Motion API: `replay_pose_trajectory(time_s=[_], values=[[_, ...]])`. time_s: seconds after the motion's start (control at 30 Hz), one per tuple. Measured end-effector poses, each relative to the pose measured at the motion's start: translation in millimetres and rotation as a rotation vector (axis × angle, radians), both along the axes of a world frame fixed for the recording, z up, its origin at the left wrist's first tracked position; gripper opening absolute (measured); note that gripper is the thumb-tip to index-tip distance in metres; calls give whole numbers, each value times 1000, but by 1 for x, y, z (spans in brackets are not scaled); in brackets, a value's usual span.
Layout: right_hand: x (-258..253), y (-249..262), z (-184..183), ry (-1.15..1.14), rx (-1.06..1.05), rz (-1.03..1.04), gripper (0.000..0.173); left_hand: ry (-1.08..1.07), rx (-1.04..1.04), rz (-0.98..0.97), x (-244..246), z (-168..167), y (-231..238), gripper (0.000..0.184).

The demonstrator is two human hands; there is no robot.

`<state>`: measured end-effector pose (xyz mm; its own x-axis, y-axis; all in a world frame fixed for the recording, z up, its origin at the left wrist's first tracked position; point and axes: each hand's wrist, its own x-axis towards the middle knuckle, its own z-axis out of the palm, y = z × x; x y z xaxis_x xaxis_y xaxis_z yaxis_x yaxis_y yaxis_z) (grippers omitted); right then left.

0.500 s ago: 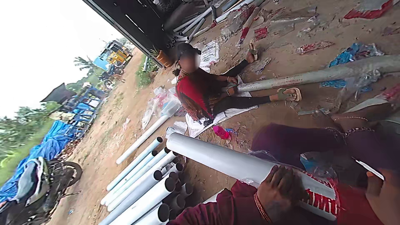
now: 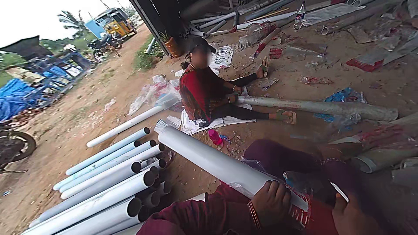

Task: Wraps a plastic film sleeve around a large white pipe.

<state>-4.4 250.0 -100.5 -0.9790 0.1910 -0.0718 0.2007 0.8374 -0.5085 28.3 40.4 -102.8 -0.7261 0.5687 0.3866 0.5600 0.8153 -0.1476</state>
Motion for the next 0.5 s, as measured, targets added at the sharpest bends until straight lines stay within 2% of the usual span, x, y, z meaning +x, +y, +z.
replay_pose_trajectory(time_s=[0.13,0.33,0.4,0.47,0.5], values=[[3,2,-7,62,11,-10,37,42,-28,-32,-4,-2,2,68],[2,-1,-7,28,22,-39,39,39,45,-108,-7,-4,-3,50],[2,-1,-5,18,16,-39,39,16,111,-209,-6,-7,-7,35],[1,-1,-3,14,12,-41,39,-33,242,-406,-3,-12,-8,14],[0,-1,-3,6,15,-44,40,-60,294,-479,0,-13,-7,14]])
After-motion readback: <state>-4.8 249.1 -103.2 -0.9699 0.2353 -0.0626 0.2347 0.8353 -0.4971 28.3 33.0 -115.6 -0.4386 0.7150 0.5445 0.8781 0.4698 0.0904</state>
